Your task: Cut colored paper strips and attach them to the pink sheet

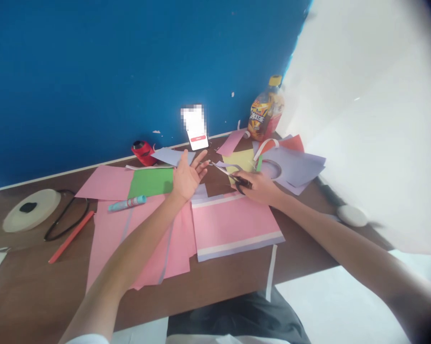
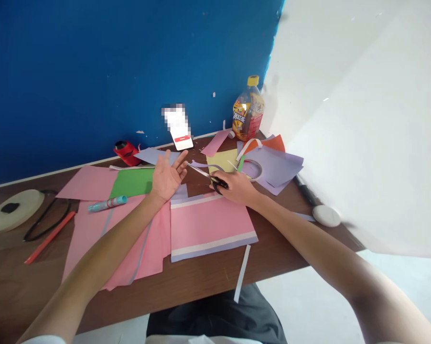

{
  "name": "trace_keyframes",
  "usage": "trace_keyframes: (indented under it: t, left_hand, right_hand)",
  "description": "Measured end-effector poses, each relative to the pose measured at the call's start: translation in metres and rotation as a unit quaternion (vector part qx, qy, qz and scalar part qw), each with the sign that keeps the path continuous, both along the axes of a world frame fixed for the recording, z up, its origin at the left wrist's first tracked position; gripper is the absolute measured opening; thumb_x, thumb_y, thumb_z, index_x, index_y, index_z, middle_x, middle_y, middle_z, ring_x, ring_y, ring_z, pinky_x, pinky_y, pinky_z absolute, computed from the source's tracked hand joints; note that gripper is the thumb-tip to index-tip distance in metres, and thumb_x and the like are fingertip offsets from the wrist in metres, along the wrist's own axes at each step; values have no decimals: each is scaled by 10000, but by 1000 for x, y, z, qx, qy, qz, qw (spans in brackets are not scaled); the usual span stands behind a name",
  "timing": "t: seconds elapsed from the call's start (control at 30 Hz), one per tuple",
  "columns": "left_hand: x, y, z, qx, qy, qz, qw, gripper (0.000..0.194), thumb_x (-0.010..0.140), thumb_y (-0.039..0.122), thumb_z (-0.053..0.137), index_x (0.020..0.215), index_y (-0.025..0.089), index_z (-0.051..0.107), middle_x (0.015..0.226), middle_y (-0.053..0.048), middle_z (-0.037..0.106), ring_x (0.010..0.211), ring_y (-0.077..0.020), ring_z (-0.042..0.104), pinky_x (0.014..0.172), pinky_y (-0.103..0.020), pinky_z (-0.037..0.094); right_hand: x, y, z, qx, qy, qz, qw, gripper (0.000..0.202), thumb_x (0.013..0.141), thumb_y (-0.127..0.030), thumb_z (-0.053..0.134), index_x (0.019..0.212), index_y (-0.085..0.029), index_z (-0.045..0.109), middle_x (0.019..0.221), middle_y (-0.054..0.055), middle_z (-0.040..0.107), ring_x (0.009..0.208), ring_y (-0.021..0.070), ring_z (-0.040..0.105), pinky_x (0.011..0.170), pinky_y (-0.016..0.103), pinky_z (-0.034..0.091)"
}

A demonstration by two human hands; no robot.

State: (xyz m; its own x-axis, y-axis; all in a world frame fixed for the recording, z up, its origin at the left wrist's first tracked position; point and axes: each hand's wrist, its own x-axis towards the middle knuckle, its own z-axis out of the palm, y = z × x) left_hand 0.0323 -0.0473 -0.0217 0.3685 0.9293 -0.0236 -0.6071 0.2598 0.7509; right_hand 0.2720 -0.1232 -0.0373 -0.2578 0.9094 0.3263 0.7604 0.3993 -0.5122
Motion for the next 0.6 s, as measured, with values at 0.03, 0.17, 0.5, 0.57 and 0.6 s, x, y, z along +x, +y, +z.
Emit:
trace_keyframes:
  t: [0.03,0.17,0.5,0.57,0.6]
  left_hand:
    - [2,-1,-1,19,19,-6,1000,584,924,499,467,1463,375,281,1263,-51,641,917,-140,666,756,-262,532]
    - [8,-7,-8,137,136,-36,980,554,853,522,570,1339,268,484,1172,-79,673,988,-174,639,764,-261,501]
    - [11,-15,-9,272,316,-45,908,332,763,389,725,1010,174,668,1004,-80,685,971,-184,618,807,-270,459]
    - [12,-15,-9,276,342,-37,898,259,758,383,727,889,165,679,887,-47,670,843,-154,612,742,-255,451]
    - [12,-15,-9,275,349,-34,895,238,765,384,717,835,161,673,830,-32,656,782,-139,600,713,-251,442]
  right_hand:
    - [0,0,0,7,-13,1,1000,293,866,-334,572,1126,-234,663,884,39,741,669,167,638,592,240,414]
    - [0,-2,3,22,-96,7,995,318,866,-256,521,1152,-247,661,1005,51,746,783,191,662,618,245,401]
    - [-3,-7,15,26,-253,28,967,354,929,-221,401,1208,-241,619,981,56,732,781,185,635,566,276,271]
    - [-3,-7,16,26,-274,34,961,358,935,-219,392,1220,-230,608,955,57,726,772,187,629,562,282,253]
    - [-3,-7,16,26,-283,35,958,358,937,-220,390,1225,-225,603,941,57,723,769,189,628,560,286,246]
